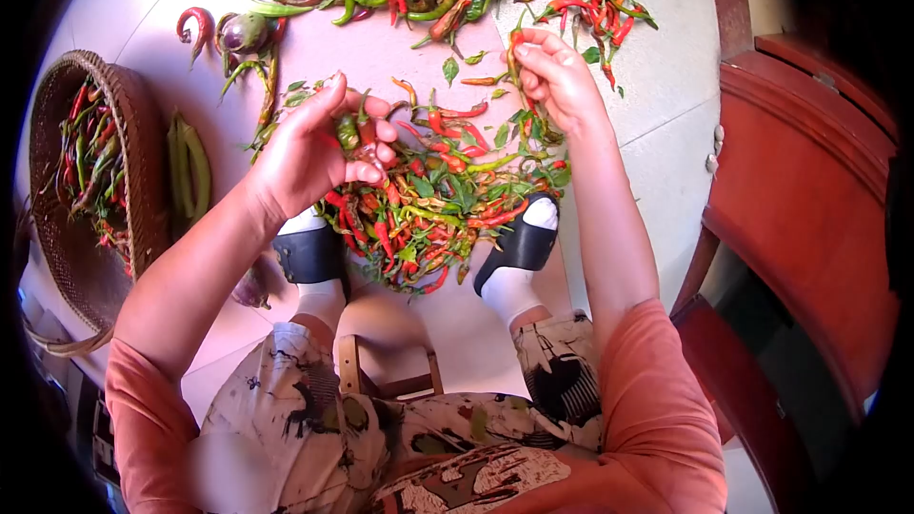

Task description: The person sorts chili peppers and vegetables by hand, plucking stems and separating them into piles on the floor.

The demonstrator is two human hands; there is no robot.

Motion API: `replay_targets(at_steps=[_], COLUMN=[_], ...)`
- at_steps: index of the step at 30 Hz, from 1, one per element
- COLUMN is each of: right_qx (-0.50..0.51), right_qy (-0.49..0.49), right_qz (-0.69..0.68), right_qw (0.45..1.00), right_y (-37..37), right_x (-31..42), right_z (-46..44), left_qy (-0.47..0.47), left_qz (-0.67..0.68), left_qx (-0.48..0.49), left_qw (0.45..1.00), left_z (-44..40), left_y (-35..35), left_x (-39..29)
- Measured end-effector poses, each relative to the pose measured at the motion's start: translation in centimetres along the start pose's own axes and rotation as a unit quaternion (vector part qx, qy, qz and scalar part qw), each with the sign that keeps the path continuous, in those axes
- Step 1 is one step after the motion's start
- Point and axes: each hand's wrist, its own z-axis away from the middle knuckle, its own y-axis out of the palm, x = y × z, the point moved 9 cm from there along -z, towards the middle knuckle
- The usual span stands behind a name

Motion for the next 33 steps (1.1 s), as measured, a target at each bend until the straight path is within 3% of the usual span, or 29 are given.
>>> replay_targets(at_steps=[1, 7, 9, 13, 15, 16, 17, 19, 20, 21, 23, 24, 26, 27, 29, 31, 33], right_qx=[0.081, 0.241, 0.332, 0.320, 0.311, 0.292, 0.255, 0.239, 0.106, -0.028, -0.194, -0.195, -0.196, -0.198, -0.177, -0.174, -0.138], right_qy=[0.012, -0.010, 0.003, 0.021, 0.016, 0.001, -0.011, -0.069, -0.104, -0.136, -0.237, -0.236, -0.311, -0.311, -0.251, -0.254, -0.285], right_qz=[-0.071, -0.231, -0.347, -0.338, -0.278, -0.043, 0.196, 0.261, 0.325, 0.380, 0.545, 0.544, 0.597, 0.597, 0.641, 0.646, 0.555], right_qw=[0.994, 0.943, 0.877, 0.885, 0.909, 0.955, 0.947, 0.933, 0.934, 0.915, 0.781, 0.781, 0.713, 0.713, 0.704, 0.699, 0.769], right_y=[1.9, 8.9, 11.0, 11.3, 10.1, 9.3, 7.7, 4.9, 1.4, -1.9, -5.1, -5.8, -5.6, -5.5, -4.8, -5.6, -6.4], right_x=[-0.1, 1.7, 2.5, 1.7, 1.4, 0.5, -0.1, -0.1, 1.2, 2.9, 6.7, 6.5, 6.8, 7.1, 7.0, 6.7, 7.1], right_z=[0.7, 3.7, 5.0, 5.0, 4.1, 3.7, 3.0, 1.1, -0.8, -1.9, -2.6, -3.7, -4.6, -4.3, -4.3, -4.2, -3.5], left_qy=[0.000, 0.034, 0.041, 0.048, 0.064, 0.063, 0.061, 0.055, 0.060, 0.061, 0.060, 0.060, 0.066, 0.080, 0.129, 0.223, 0.273], left_qz=[0.011, -0.035, -0.041, -0.049, -0.035, -0.019, -0.014, -0.014, -0.031, -0.036, -0.053, -0.080, -0.128, -0.147, -0.242, -0.344, -0.548], left_qx=[0.005, 0.025, 0.005, 0.003, 0.014, 0.006, -0.010, -0.031, -0.031, -0.039, -0.064, -0.086, -0.140, -0.149, -0.236, -0.345, -0.414], left_qw=[1.000, 0.998, 0.998, 0.998, 0.997, 0.998, 0.998, 0.998, 0.997, 0.997, 0.995, 0.991, 0.980, 0.974, 0.932, 0.845, 0.674], left_z=[-0.1, -0.5, -0.5, -0.5, -0.5, -0.4, -0.3, -0.1, -0.1, 0.1, 0.6, 0.9, 2.1, 3.1, 6.8, 12.3, 18.9], left_y=[0.2, 1.4, 1.6, 1.4, 1.3, 1.1, 0.6, 0.0, -0.4, -0.4, -0.8, -1.3, -2.5, -2.6, -3.7, -4.7, -4.9], left_x=[0.0, -0.6, -0.8, -1.0, -1.5, -1.5, -1.5, -1.4, -1.3, -1.3, -1.5, -1.7, -2.7, -3.8, -7.5, -12.1, -17.2])
